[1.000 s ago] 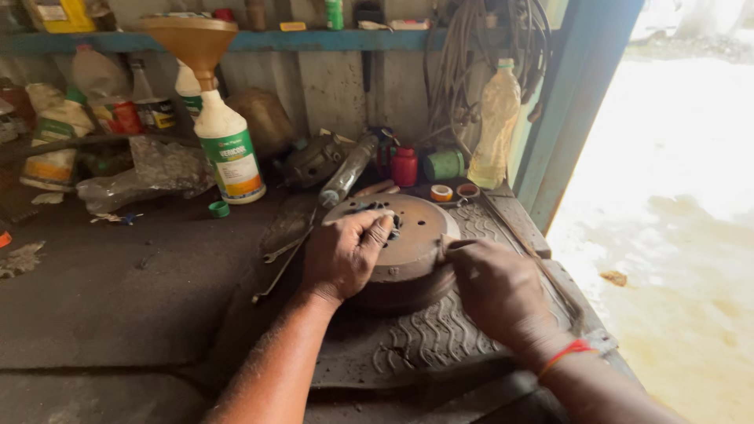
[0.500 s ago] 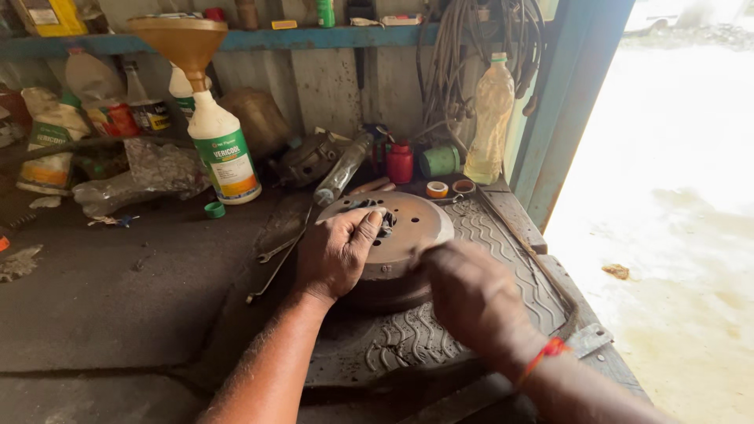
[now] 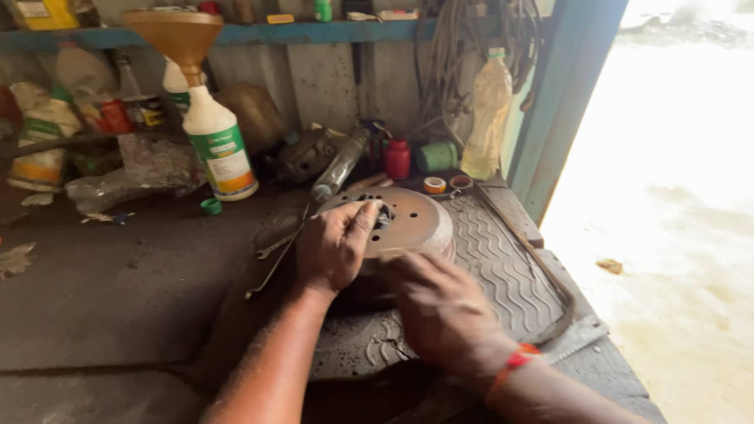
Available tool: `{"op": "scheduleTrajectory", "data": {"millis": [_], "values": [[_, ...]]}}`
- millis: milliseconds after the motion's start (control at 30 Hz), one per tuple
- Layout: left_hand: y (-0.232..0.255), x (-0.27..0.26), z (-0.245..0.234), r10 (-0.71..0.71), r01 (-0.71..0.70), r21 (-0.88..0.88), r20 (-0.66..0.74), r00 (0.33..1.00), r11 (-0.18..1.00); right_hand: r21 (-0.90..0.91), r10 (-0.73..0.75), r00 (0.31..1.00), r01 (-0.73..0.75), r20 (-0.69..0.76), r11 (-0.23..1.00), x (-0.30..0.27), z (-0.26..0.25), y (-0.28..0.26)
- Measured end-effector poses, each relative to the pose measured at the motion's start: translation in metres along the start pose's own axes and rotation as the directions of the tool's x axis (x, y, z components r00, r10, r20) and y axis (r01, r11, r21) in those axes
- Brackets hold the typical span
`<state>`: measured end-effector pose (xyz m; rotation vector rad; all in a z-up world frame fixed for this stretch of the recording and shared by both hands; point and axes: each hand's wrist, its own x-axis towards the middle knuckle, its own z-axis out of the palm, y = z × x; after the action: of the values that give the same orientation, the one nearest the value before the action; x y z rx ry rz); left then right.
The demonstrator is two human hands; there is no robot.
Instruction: The person cleans a metal brake drum by wiping its outer surface and center hub area with a dark cloth and their hands.
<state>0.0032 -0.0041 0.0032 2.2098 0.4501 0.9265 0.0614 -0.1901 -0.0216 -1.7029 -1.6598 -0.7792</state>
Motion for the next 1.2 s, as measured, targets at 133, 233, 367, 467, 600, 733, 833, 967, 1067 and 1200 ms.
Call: {"op": "scheduleTrajectory", "data": {"millis": [133, 233, 367, 467, 600, 733, 833, 967, 1067, 1200], "values": [[-0.003, 0.000, -0.006, 0.259, -0.266, -0.122, -0.069, 0.963, 0.956, 0.016, -0.111, 0.991, 0.112, -0.068, 0.994, 0.008, -0.006, 0.007], [-0.011, -0.005, -0.005, 0.199, -0.200, -0.114, -0.021, 0.980, 0.973, -0.012, 0.184, 0.981, -0.185, -0.060, 0.983, 0.001, -0.016, 0.028], [-0.007, 0.000, -0.004, 0.145, -0.149, -0.098, -0.045, 0.988, 0.984, -0.059, 0.142, 0.990, -0.141, 0.007, 0.988, -0.004, -0.007, 0.024], [-0.007, 0.000, -0.002, 0.142, -0.140, -0.146, 0.007, 0.990, 0.979, -0.017, -0.180, 0.983, 0.180, -0.033, 0.984, -0.004, 0.015, 0.001], [-0.016, 0.001, -0.004, 0.300, -0.298, -0.220, -0.028, 0.954, 0.929, -0.126, -0.177, 0.984, 0.172, -0.034, 0.977, -0.001, 0.003, 0.027], [-0.023, 0.006, -0.005, 0.174, -0.159, -0.317, 0.021, 0.985, 0.935, -0.181, 0.239, 0.971, -0.238, -0.021, 0.954, 0.004, -0.009, 0.053], [-0.017, 0.008, 0.002, 0.177, -0.173, -0.321, -0.016, 0.984, 0.931, -0.037, 0.093, 0.992, -0.096, -0.080, 0.995, -0.002, -0.002, 0.032], [-0.016, 0.002, -0.003, 0.246, -0.229, -0.356, 0.002, 0.969, 0.906, 0.034, -0.216, 0.976, 0.216, -0.002, 0.976, 0.003, 0.011, 0.001], [-0.015, 0.003, -0.002, 0.208, -0.206, -0.263, -0.018, 0.978, 0.943, -0.053, -0.030, 0.999, 0.031, 0.016, 0.998, 0.008, 0.006, 0.023], [-0.013, -0.001, -0.006, 0.053, -0.050, -0.134, 0.017, 0.998, 0.990, -0.225, 0.189, 0.981, -0.194, -0.045, 0.955, 0.015, -0.006, 0.051]]}}
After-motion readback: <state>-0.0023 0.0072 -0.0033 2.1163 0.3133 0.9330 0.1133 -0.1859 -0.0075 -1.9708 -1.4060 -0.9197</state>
